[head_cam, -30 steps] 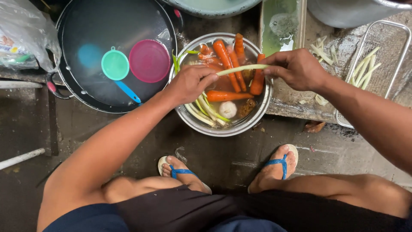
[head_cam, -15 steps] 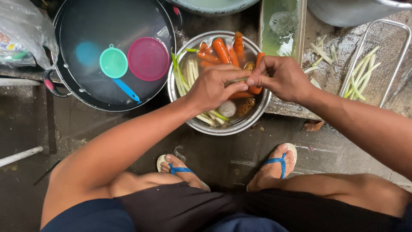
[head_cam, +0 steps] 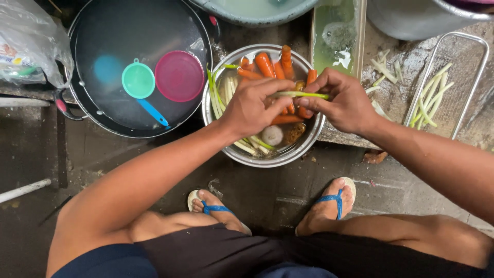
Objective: Cleaning and peeling carrots and green onions in a bowl of water at floor level.
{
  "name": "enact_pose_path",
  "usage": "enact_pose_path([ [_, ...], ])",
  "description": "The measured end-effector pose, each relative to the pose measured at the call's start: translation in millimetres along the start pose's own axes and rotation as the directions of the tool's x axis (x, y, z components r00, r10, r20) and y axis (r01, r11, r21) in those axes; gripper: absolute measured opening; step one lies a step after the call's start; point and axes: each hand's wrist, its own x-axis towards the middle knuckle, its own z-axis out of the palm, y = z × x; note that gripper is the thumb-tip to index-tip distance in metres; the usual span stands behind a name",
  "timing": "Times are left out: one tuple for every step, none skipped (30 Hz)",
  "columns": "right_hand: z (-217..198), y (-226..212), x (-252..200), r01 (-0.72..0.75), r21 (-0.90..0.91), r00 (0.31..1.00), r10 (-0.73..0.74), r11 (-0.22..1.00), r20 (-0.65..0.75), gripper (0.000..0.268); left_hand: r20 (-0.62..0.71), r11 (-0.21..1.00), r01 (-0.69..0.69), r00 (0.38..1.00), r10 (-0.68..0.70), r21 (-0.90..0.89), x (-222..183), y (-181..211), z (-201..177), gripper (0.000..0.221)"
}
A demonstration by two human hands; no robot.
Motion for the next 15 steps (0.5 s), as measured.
enact_pose_path([
  [-0.1,0.1,0.0,-0.005,0.002,1.0,0.005,1.0,0.004,0.022,-0.002,1.0,0.006,1.0,-0.006,-0.002,1.2,2.1,0.2,0.022],
  [-0.1,0.7,0.0,0.01,-0.017,1.0,-0.01,1.0,0.0,0.021,0.004,0.999,-0.029,1.0,0.028,0.022,2.2,3.8,0.6,0.019],
  [-0.4,1.5,0.1,0.029,-0.038,1.0,-0.03,0.999,-0.006,0.02,0.013,0.997,-0.067,0.998,0.067,0.048,4.1,5.0,0.9,0.016],
  [0.1,1.5,-0.3,0.028,-0.037,1.0,-0.028,0.999,-0.005,0.02,0.012,0.997,-0.065,0.998,0.065,0.047,3.6,4.1,1.5,0.016],
  [0.3,1.1,-0.2,0.042,-0.051,0.999,-0.042,0.998,-0.005,0.018,0.014,0.995,-0.071,0.997,0.07,0.072,3.9,3.2,1.9,0.012],
  [0.2,0.7,-0.1,0.056,-0.066,0.998,-0.057,0.996,-0.005,0.017,0.016,0.992,-0.076,0.997,0.075,0.097,4.4,2.3,2.3,0.009],
  [0.4,-1.0,-0.7,0.055,-0.065,0.998,-0.055,0.996,-0.008,0.017,0.019,0.993,-0.075,0.997,0.074,0.095,5.6,3.0,0.9,0.009],
  [0.5,-2.6,-1.3,0.097,-0.111,0.995,-0.098,0.989,0.0,0.015,0.054,0.987,-0.093,0.995,0.086,0.129,6.7,3.7,-0.5,0.006],
  [0.7,-4.3,-1.6,0.139,-0.156,0.99,-0.139,0.978,0.012,0.013,0.088,0.981,-0.11,0.991,0.096,0.163,7.6,4.5,-2.0,0.009],
  [0.1,-6.6,-2.2,0.137,-0.155,0.99,-0.137,0.978,0.011,0.013,0.089,0.981,-0.108,0.992,0.095,0.161,9.6,5.4,-6.0,0.009],
  [-0.6,-9.0,-2.7,0.135,-0.183,0.991,-0.131,0.974,0.03,0.011,0.115,0.983,-0.12,0.988,0.105,0.138,11.5,6.2,-10.0,0.009],
  [-1.3,-11.5,-3.2,0.133,-0.21,0.991,-0.125,0.969,0.049,0.009,0.141,0.985,-0.132,0.983,0.115,0.114,13.4,7.2,-14.0,0.01],
  [-5.4,-6.5,-3.8,0.132,-0.21,0.991,-0.125,0.969,0.05,0.009,0.141,0.985,-0.132,0.983,0.115,0.114,13.2,7.4,-18.6,0.01],
  [-9.7,-1.7,-4.5,0.137,-0.219,0.99,-0.129,0.966,0.047,0.008,0.186,0.973,-0.161,0.974,0.13,0.163,13.1,7.6,-23.1,0.012],
  [-14.0,3.2,-5.1,0.141,-0.227,0.99,-0.135,0.964,0.042,0.008,0.232,0.959,-0.193,0.962,0.143,0.21,13.3,7.9,-27.8,0.014],
])
